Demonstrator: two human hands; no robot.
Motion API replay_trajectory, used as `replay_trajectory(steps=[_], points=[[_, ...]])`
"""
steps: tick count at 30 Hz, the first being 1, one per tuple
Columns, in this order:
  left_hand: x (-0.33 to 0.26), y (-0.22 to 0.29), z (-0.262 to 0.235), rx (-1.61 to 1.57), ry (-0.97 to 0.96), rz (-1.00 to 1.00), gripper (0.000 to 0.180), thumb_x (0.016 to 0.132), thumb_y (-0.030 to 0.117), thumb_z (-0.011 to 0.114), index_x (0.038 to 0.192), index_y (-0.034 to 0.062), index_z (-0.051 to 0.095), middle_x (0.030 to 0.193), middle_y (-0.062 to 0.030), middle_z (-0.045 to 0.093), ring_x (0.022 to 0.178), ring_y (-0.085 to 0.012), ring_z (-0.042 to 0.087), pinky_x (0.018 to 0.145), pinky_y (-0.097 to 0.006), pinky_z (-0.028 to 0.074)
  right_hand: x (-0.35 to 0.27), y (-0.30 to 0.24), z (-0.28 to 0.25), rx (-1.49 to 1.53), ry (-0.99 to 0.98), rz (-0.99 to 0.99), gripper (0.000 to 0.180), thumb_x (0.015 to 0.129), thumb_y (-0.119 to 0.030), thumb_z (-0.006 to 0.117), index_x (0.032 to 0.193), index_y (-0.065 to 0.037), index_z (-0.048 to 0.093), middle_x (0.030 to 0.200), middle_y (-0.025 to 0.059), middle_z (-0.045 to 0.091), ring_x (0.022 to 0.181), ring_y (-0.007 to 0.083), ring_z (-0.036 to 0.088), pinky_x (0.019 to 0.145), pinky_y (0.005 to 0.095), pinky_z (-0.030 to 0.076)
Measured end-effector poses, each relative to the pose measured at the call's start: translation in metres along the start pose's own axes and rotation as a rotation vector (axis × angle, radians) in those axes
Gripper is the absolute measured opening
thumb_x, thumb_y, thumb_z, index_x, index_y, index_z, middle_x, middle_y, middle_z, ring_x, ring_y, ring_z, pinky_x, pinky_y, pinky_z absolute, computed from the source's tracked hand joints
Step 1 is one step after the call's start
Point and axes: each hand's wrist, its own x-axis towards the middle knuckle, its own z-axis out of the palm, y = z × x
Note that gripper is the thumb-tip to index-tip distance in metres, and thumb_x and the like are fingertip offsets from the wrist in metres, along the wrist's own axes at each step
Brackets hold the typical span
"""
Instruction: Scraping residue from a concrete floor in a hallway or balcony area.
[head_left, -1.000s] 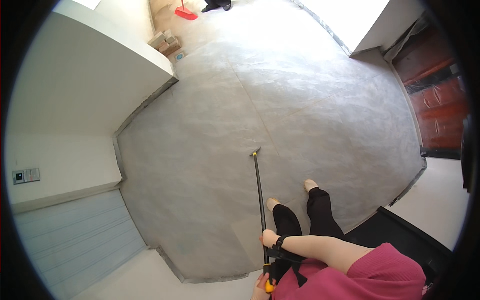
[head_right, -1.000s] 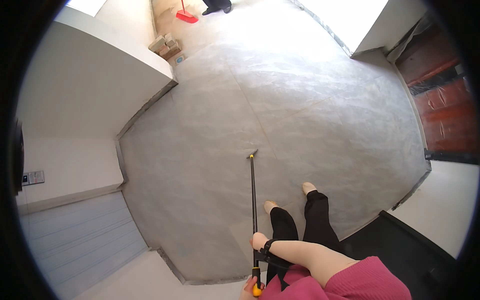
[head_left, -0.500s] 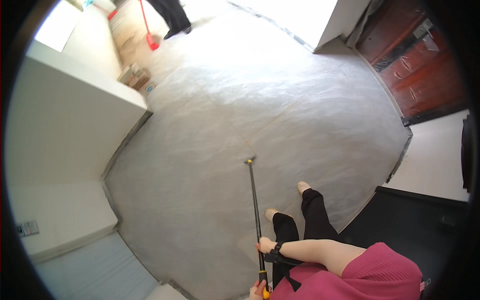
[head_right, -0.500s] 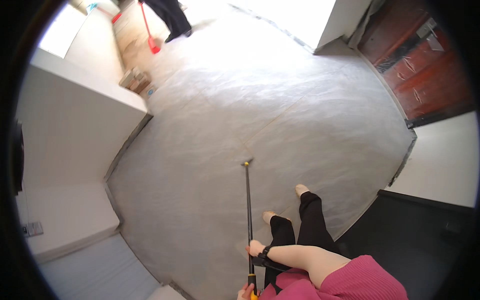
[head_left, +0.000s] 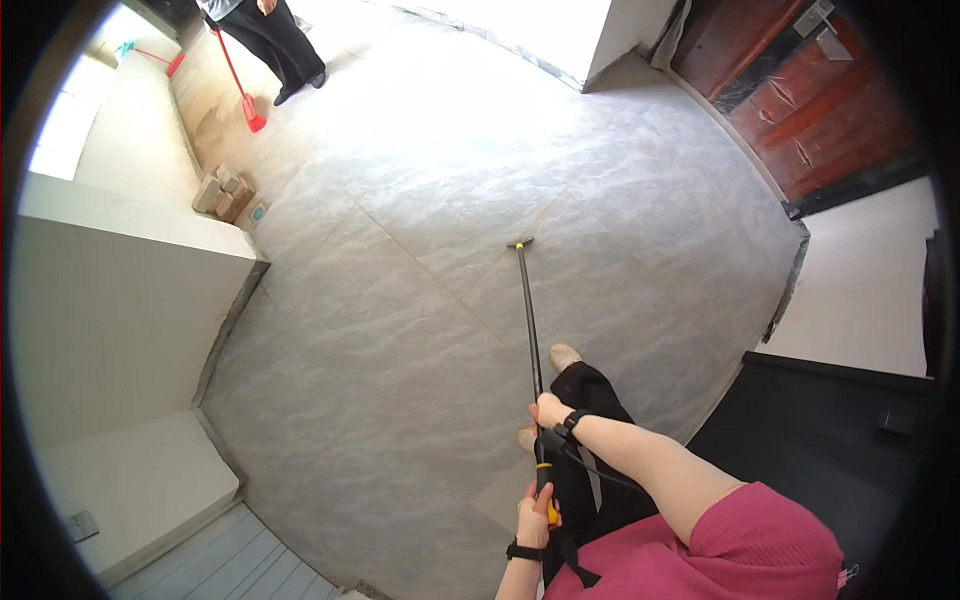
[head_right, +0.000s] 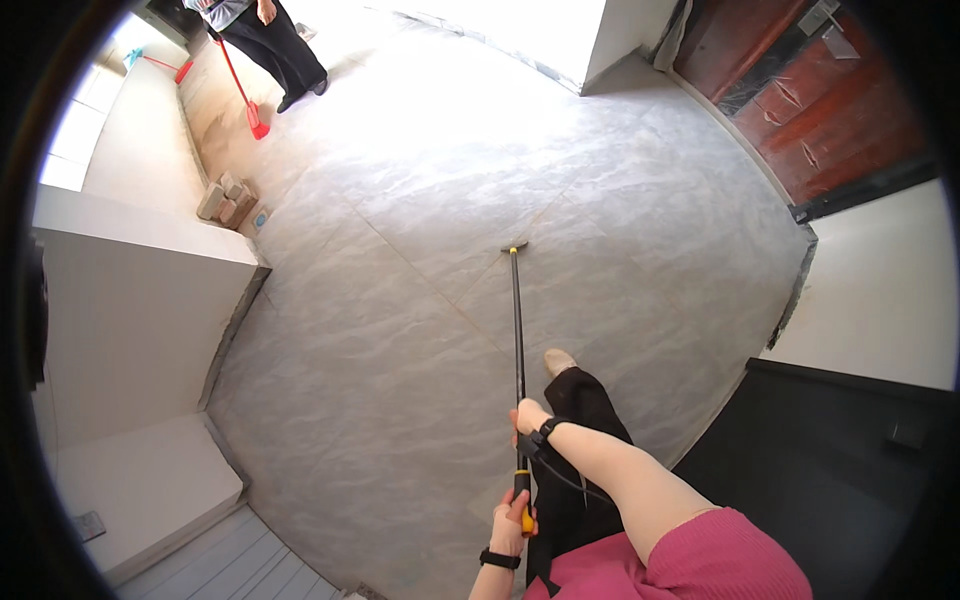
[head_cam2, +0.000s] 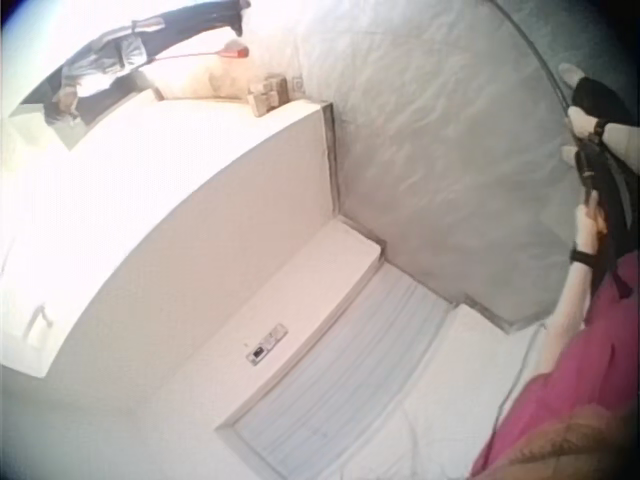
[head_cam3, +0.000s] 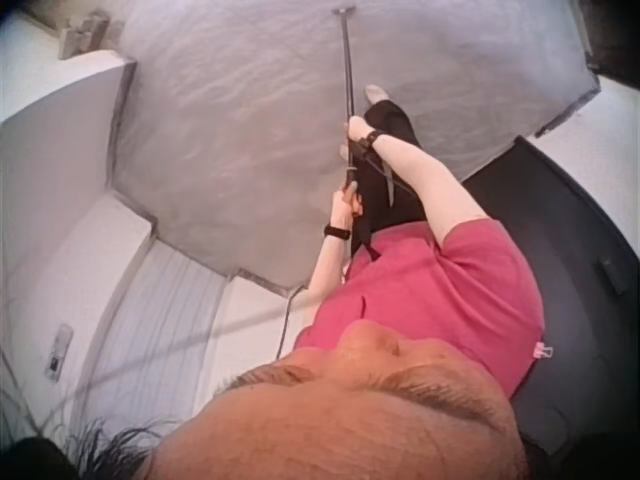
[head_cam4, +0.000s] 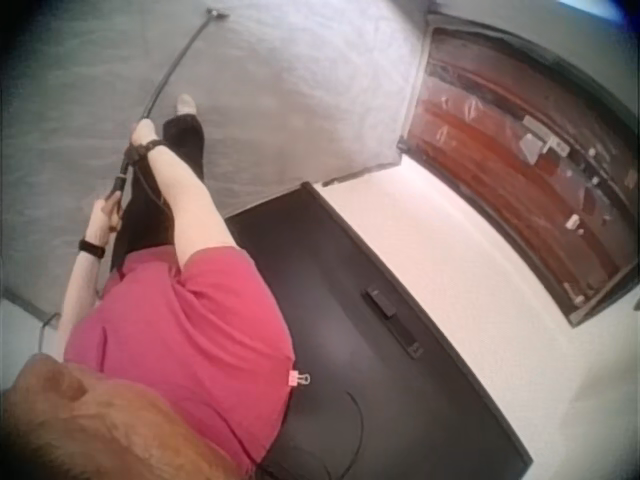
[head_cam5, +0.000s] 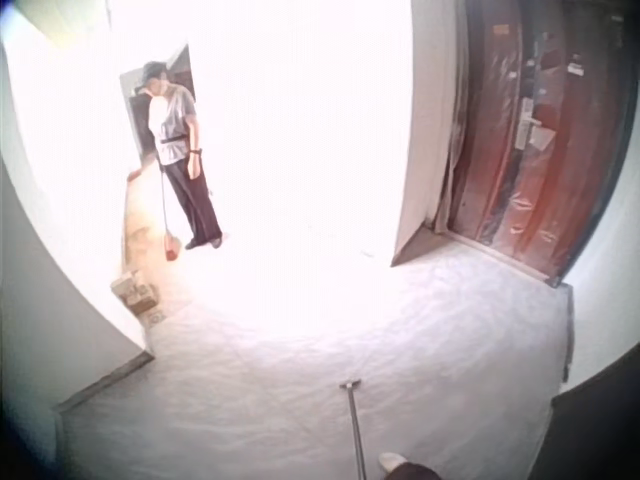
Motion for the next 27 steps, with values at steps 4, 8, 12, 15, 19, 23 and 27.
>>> replay_trajectory(steps=[4,8,12,15,19,23,27], points=[[-0.021,-0.023,0.002,-0.019,0.031,-0.096,0.034,0.074,0.026,0.054,0.098,0.0059,0.038,0.053,-0.0034,0.045,0.037,-0.0128,0.042,0.032,-0.023,0.034,0.038,0.047,-0.008,-0.566,-0.126,-0.179,0.017,0.076,-0.012,0.042,0.077,0.0,0.054,0.065,0.012,0.057,0.055,0.024,0.057,0.047,0.0349,0.044],[-0.019,-0.001,0.021,-0.04,0.042,-0.128,0.036,0.074,0.026,0.054,0.101,0.0069,0.039,0.052,-0.003,0.045,0.036,-0.0123,0.042,0.031,-0.023,0.035,0.017,0.024,-0.013,-0.558,0.06,-0.261,0.014,0.071,-0.006,0.046,0.063,0.001,0.054,0.057,0.0151,0.053,0.058,0.025,0.055,0.049,0.0349,0.043],[0.017,0.042,0.05,0.061,-0.004,-0.061,0.032,0.075,0.028,0.053,0.097,0.0076,0.041,0.052,-0.0022,0.045,0.036,-0.0116,0.042,0.032,-0.023,0.035,0.0,-0.05,-0.037,-0.815,0.224,-0.484,0.023,0.073,-0.019,0.052,0.063,0.002,0.054,0.062,0.0172,0.055,0.055,0.0271,0.057,0.047,0.0363,0.043],[0.033,0.073,0.079,0.077,-0.016,-0.001,0.031,0.075,0.028,0.053,0.096,0.0081,0.041,0.052,-0.0024,0.045,0.035,-0.0118,0.041,0.031,-0.023,0.035,-0.003,-0.084,-0.056,-0.145,0.074,-0.192,0.018,0.074,-0.01,0.043,0.062,0.002,0.048,0.052,0.012,0.049,0.042,0.0237,0.051,0.039,0.0349,0.04],[0.017,0.046,0.086,0.05,0.01,-0.109,0.04,0.075,0.027,0.053,0.108,0.0089,0.038,0.051,-0.0006,0.043,0.035,-0.0101,0.04,0.03,-0.022,0.033,0.014,-0.041,-0.073,-0.672,0.17,-0.48,0.015,0.076,-0.011,0.044,0.069,0.003,0.046,0.053,0.0113,0.047,0.041,0.0241,0.049,0.039,0.0351,0.041],[0.0,0.048,0.084,0.032,0.131,-0.158,0.041,0.075,0.026,0.053,0.109,0.009,0.038,0.051,-0.0004,0.043,0.035,-0.0101,0.04,0.03,-0.022,0.033,-0.024,-0.06,-0.057,-0.311,0.066,-0.245,0.015,0.078,-0.01,0.043,0.071,0.003,0.046,0.054,0.0114,0.048,0.043,0.0231,0.05,0.041,0.034,0.042],[0.019,0.064,0.104,0.112,0.078,-0.05,0.04,0.075,0.024,0.053,0.108,0.0065,0.039,0.054,-0.0004,0.044,0.038,-0.0097,0.042,0.033,-0.021,0.034,-0.01,-0.08,-0.077,-0.394,0.079,-0.327,0.021,0.077,-0.014,0.047,0.067,0.004,0.049,0.052,0.0139,0.05,0.049,0.0276,0.054,0.042,0.0361,0.042]])
